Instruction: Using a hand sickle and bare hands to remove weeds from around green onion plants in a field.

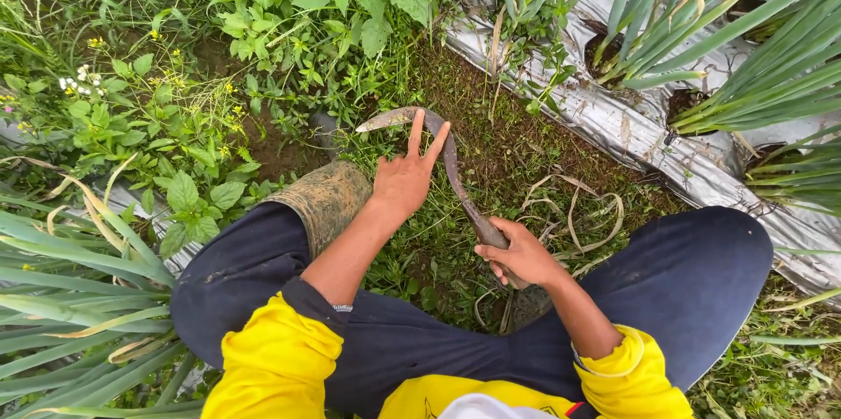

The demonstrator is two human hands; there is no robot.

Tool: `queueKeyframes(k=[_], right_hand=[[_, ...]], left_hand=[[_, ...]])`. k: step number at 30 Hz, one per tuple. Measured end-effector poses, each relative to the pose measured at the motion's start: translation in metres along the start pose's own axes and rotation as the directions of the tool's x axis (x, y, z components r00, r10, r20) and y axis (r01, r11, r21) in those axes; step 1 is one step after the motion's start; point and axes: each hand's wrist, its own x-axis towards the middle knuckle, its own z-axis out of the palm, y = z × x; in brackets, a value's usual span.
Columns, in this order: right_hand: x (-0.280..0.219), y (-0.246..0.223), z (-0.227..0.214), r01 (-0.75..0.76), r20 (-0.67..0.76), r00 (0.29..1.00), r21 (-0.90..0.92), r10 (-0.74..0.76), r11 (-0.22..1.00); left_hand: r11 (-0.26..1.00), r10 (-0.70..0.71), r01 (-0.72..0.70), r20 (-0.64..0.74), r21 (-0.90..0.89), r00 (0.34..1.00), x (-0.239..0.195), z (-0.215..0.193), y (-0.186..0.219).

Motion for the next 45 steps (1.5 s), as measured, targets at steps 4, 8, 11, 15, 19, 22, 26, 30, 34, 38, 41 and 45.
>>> queueKeyframes(k=[4, 8, 11, 15, 19, 22, 26, 30, 34, 38, 41, 45], right_hand=[[0.000, -0.002, 0.003, -0.011, -0.017, 1.000, 0.032, 0.011, 0.999], [0.001, 0.005, 0.001, 0.020, -0.013, 1.000, 0.018, -0.020, 1.000], [0.002, 0.010, 0.000, 0.035, -0.009, 0.999, 0.020, -0.035, 0.999], [0.000, 0.006, 0.001, 0.043, -0.039, 0.998, 0.038, -0.042, 0.998], [-0.002, 0.003, 0.003, 0.044, -0.067, 0.997, 0.044, -0.041, 0.998], [0.000, 0.003, 0.001, 0.047, -0.100, 0.994, 0.073, -0.040, 0.996], [-0.002, 0.009, -0.004, 0.082, -0.090, 0.993, 0.048, -0.077, 0.996], [-0.003, 0.012, -0.004, 0.088, -0.088, 0.992, 0.027, -0.085, 0.996], [-0.007, 0.009, -0.004, 0.090, -0.086, 0.992, 0.012, -0.088, 0.996], [-0.006, 0.008, -0.005, 0.097, -0.101, 0.990, 0.014, -0.095, 0.995], [-0.007, 0.008, -0.003, 0.085, -0.132, 0.988, 0.050, -0.077, 0.995], [-0.005, 0.010, -0.005, 0.077, -0.164, 0.984, 0.087, -0.062, 0.993]], left_hand=[[1.000, -0.024, 0.024, -0.019, -0.004, 1.000, 0.010, 0.016, -0.002], [0.997, -0.053, 0.051, -0.032, -0.051, 0.998, 0.015, 0.020, 0.001], [0.998, -0.059, 0.058, -0.041, -0.040, 0.997, 0.015, 0.021, 0.001], [0.993, -0.092, 0.088, -0.055, -0.077, 0.994, 0.020, 0.026, 0.000], [0.993, -0.113, 0.110, -0.061, -0.053, 0.992, 0.021, 0.027, -0.001], [0.991, -0.121, 0.118, -0.058, -0.057, 0.991, 0.024, 0.024, 0.000], [0.990, -0.140, 0.139, -0.065, -0.018, 0.988, 0.026, 0.026, -0.001], [0.988, -0.152, 0.153, -0.076, 0.005, 0.985, 0.026, 0.028, 0.000], [0.987, -0.161, 0.161, -0.083, 0.002, 0.983, 0.028, 0.030, -0.001], [0.983, -0.183, 0.184, -0.080, -0.003, 0.980, 0.031, 0.032, -0.001], [0.981, -0.196, 0.196, -0.079, -0.018, 0.977, 0.030, 0.033, -0.001], [0.977, -0.211, 0.209, -0.086, -0.030, 0.974, 0.032, 0.034, -0.004]])
